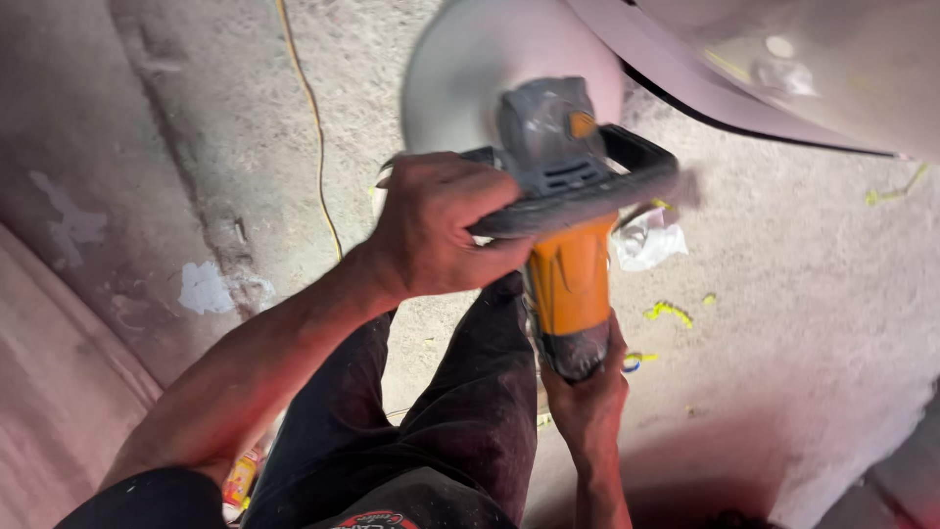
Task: The person uses a rotary polisher with a buffing pad to polish the lower edge of a white car's rear bumper. They move the tool along the bumper's contour, maintaining contact with the surface throughout the clip.
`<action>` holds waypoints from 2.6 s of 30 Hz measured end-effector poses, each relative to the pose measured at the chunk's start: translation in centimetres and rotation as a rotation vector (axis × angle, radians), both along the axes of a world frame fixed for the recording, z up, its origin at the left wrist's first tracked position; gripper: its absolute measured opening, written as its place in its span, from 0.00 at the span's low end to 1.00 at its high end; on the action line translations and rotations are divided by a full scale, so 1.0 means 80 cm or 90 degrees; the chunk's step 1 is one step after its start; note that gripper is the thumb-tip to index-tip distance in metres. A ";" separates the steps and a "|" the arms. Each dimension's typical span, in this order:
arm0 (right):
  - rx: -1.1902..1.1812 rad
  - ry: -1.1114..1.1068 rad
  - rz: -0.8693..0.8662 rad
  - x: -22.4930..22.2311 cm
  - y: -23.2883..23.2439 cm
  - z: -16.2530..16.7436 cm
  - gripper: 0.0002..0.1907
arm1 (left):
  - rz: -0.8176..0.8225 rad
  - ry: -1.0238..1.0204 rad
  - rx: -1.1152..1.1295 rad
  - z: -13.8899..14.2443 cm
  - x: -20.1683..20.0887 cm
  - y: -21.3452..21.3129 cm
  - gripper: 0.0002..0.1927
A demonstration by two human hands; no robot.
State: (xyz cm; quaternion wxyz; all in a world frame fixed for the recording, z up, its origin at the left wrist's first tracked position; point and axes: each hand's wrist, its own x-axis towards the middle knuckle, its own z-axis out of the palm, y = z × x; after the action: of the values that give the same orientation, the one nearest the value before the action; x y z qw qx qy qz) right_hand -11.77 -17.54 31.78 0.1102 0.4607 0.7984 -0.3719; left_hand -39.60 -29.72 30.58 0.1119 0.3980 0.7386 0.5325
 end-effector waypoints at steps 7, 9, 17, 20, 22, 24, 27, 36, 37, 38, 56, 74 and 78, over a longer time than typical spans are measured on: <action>-0.032 -0.020 -0.041 0.006 -0.005 0.000 0.52 | -0.012 0.013 -0.016 0.010 0.002 0.006 0.13; -0.026 -0.003 -0.024 0.023 0.001 -0.003 0.51 | -0.018 0.003 -0.011 0.006 0.016 0.015 0.13; -0.016 -0.003 -0.037 0.103 0.043 -0.002 0.51 | -0.074 -0.014 0.000 0.008 0.075 0.075 0.12; -0.002 0.000 -0.055 0.131 0.061 0.003 0.51 | -0.088 -0.022 0.015 0.009 0.100 0.103 0.14; -0.005 -0.019 -0.082 0.148 0.074 0.005 0.52 | -0.092 -0.025 0.019 0.009 0.117 0.119 0.14; -0.003 -0.025 -0.104 0.164 0.085 0.007 0.52 | -0.098 -0.031 0.025 0.008 0.131 0.136 0.14; 0.026 -0.003 -0.124 0.185 0.098 0.013 0.50 | -0.105 -0.028 0.048 0.008 0.150 0.161 0.14; 0.087 0.001 -0.144 0.195 0.098 0.003 0.50 | -0.130 -0.050 0.067 -0.009 0.170 0.190 0.14; 0.082 -0.002 -0.142 0.192 0.095 0.002 0.50 | -0.129 -0.044 0.056 -0.008 0.169 0.187 0.14; 0.077 -0.003 -0.140 0.188 0.092 0.001 0.51 | -0.128 -0.036 0.047 -0.008 0.162 0.179 0.13; -0.001 0.020 -0.122 -0.004 -0.071 0.017 0.49 | -0.104 -0.014 -0.041 0.036 -0.026 0.012 0.15; 0.045 0.051 -0.063 -0.212 -0.145 -0.027 0.50 | -0.055 0.002 -0.001 -0.006 -0.228 -0.080 0.15; 0.064 0.076 -0.039 -0.273 -0.143 -0.036 0.51 | -0.042 0.020 0.013 -0.022 -0.281 -0.082 0.15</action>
State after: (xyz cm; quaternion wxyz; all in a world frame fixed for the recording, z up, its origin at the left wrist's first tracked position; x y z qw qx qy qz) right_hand -33.58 -28.97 28.92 0.0276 0.4667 0.8066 -0.3617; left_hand -62.06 -36.28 28.83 0.1138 0.4315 0.7210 0.5301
